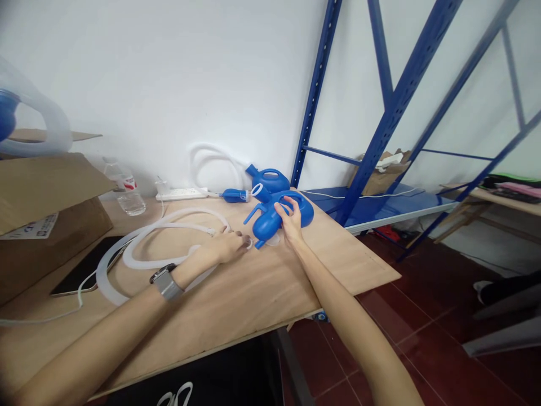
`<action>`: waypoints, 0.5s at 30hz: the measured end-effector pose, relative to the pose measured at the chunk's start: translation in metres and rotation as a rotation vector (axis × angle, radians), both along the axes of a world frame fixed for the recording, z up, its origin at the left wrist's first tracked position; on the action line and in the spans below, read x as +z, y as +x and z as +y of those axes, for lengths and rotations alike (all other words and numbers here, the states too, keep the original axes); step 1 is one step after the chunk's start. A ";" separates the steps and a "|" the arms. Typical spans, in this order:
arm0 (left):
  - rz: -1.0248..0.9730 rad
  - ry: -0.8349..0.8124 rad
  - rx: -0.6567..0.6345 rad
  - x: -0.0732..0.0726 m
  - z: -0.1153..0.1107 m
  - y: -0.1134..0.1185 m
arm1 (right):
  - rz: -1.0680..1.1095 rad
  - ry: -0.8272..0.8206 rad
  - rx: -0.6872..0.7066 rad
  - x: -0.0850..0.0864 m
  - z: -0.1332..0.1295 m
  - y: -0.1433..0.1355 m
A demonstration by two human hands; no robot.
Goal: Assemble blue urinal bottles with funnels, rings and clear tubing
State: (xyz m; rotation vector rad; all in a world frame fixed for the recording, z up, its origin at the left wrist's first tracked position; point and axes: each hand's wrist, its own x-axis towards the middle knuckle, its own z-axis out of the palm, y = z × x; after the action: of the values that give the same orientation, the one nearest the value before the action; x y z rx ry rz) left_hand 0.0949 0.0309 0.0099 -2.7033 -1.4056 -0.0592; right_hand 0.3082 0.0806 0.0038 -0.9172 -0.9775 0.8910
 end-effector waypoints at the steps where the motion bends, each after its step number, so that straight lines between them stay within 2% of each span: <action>1: -0.010 0.001 -0.001 0.001 0.001 -0.004 | 0.013 0.025 0.002 0.002 -0.002 -0.001; 5: -0.119 0.042 0.048 0.016 -0.002 -0.022 | 0.003 0.102 0.118 0.013 -0.009 -0.007; 7: -0.283 0.113 0.106 0.027 -0.001 -0.033 | -0.028 0.144 0.199 0.020 -0.013 -0.013; 10: -0.634 0.238 0.225 0.042 0.000 -0.054 | -0.095 0.185 0.328 0.031 -0.018 -0.030; 12: -0.885 0.210 0.282 0.051 -0.002 -0.067 | -0.145 0.194 0.422 0.037 -0.021 -0.045; 15: -1.098 0.063 0.218 0.059 -0.017 -0.082 | -0.173 0.200 0.550 0.045 -0.025 -0.072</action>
State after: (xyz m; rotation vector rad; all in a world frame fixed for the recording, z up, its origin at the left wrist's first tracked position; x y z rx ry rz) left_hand 0.0131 0.0134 0.0692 -2.4463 -1.7892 -1.7232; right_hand 0.2363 0.0555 0.0488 -0.5637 -1.4805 1.1567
